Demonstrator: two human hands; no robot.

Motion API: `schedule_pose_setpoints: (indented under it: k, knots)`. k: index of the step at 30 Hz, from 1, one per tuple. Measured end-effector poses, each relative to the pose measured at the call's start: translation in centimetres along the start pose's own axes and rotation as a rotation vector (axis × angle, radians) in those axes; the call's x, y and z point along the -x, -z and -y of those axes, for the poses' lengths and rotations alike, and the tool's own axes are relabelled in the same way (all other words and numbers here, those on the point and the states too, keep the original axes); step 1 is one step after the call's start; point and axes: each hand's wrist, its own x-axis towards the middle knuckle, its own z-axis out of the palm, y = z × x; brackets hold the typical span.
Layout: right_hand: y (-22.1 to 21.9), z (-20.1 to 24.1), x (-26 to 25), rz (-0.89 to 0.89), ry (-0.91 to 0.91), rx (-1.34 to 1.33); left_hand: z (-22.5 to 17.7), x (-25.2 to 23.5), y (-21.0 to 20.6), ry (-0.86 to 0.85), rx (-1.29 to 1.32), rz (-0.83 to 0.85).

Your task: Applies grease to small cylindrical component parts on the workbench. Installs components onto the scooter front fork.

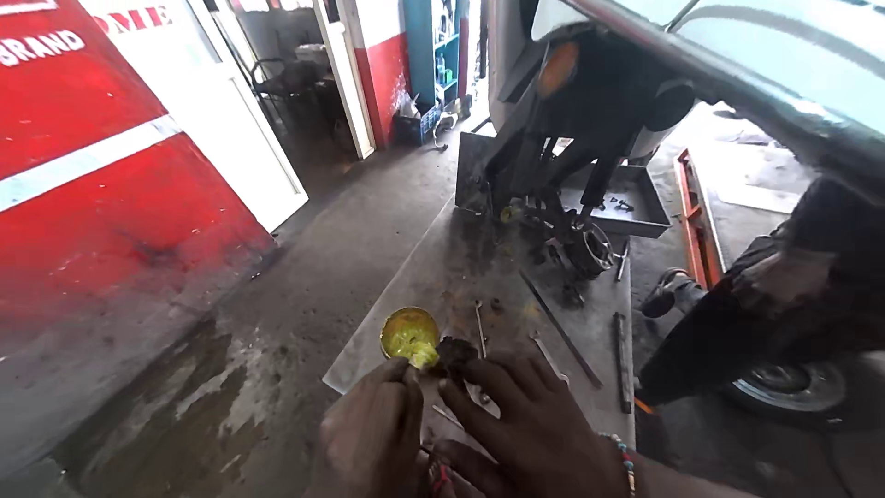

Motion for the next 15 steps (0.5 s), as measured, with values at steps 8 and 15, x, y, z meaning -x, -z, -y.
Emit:
schedule_pose_setpoints:
  k: [8,15]
  knots:
    - [-5.5,-1.4,4.4,0.034,-0.725,-0.702,0.0,1.9,-0.7,0.448,0.593,-0.067]
    - [-16.1,-3.8,7.2,0.942,-0.678,-0.261,-0.4,3.1,-1.8,0.673,0.766,-0.222]
